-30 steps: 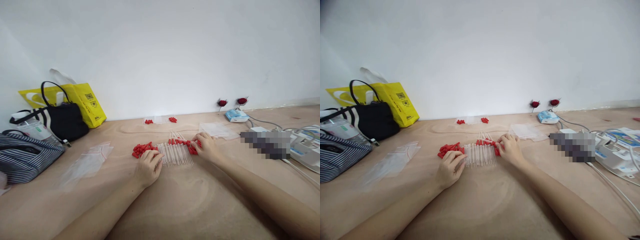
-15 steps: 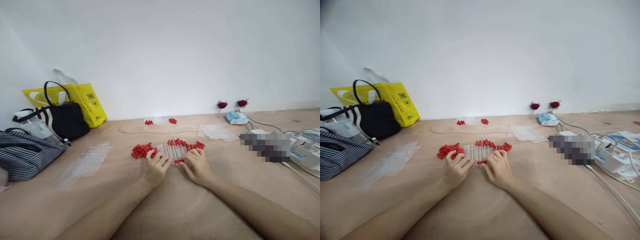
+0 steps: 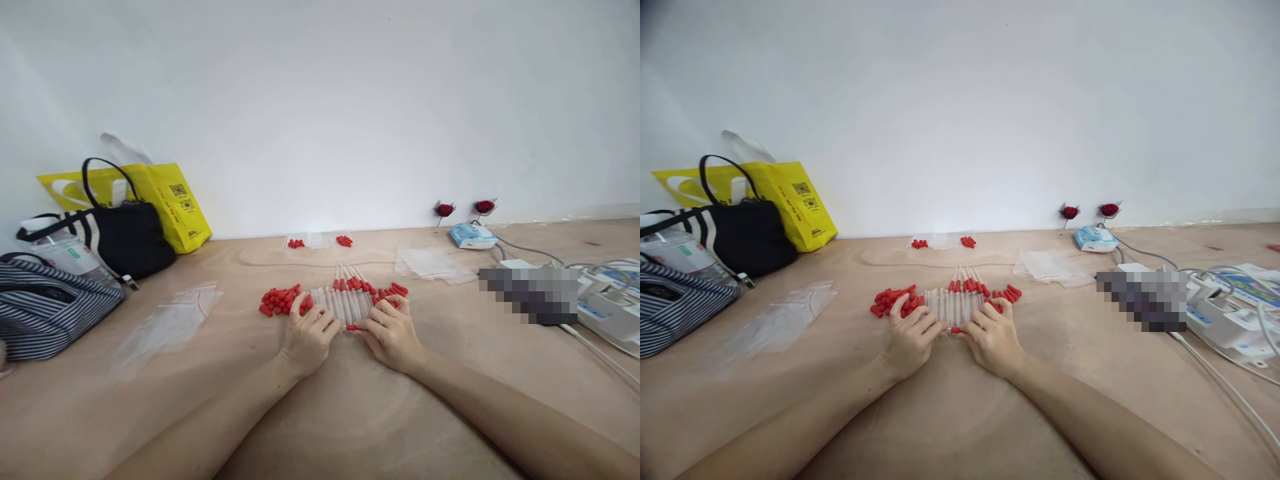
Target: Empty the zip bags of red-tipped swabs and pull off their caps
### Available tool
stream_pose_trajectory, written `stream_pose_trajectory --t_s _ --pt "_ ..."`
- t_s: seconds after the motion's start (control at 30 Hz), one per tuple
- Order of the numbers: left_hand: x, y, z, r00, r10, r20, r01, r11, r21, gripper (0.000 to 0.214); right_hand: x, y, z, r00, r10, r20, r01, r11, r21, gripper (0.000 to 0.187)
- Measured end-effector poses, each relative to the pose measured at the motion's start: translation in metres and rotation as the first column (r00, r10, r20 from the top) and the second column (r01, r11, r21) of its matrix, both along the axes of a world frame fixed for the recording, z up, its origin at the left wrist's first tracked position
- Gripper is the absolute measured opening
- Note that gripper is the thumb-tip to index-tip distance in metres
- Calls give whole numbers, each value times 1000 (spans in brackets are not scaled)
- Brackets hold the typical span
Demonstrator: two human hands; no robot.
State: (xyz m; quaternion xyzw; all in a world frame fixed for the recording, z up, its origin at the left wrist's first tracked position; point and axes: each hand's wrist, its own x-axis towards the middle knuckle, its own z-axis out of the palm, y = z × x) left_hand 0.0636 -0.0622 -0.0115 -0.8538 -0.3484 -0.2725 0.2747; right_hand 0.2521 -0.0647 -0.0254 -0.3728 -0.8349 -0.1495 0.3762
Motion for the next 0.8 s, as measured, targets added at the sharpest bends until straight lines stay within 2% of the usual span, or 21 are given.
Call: stream_pose_trajectory --t_s 0.23,0.47,0.67,0.8 --pt "0 1 2 995 -81 50 82 996 -25 17 2 -1 1 998 29 51 -31 999 31 17" --pt "0 3 -2 985 -141 101 142 990 -7 21 3 1 -2 997 60 40 -64 994 90 13" --pt "-3 4 -3 983 -135 121 138 990 -18 21 8 1 -2 998 69 -2 -69 997 20 13" --pt "-13 2 -4 984 -61 165 75 994 -79 21 21 6 -1 992 -12 -126 4 998 -62 15"
